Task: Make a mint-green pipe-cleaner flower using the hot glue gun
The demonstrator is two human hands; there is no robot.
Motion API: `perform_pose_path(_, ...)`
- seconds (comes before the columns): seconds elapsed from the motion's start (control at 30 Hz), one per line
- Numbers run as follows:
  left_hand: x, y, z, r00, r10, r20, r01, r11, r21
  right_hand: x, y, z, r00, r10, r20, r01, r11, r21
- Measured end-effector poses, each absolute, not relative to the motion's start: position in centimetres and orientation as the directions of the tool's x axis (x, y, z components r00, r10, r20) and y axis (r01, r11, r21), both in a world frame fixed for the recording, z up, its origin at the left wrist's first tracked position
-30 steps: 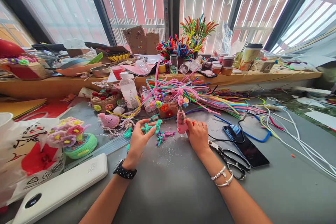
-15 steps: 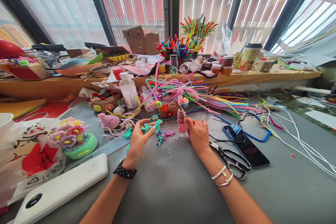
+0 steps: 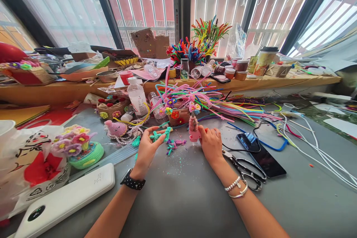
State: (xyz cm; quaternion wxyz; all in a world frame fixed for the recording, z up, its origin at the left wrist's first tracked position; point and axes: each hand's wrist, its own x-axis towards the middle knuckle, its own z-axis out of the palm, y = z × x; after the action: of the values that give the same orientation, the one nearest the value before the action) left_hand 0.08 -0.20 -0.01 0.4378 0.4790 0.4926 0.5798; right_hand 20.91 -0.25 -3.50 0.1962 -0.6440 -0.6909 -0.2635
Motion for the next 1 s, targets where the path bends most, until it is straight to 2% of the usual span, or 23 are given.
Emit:
perform_pose_path(0.53, 0.02, -0.11, -0.11, -0.146, 0.983, 0.116, -0.052, -0.124, 0.991, 21.00, -0.16, -3.55, -0.071, 0.788, 0.611, 0.995, 0.016, 0.095)
perform_pose_path(1.0, -0.12, 0.20, -0.60, -0.113, 0.982, 0.151, 0.052, -0.146, 0.988, 21.07, -0.20, -3.64, -0.073, 0.791, 0.608, 0.993, 0.003, 0.115)
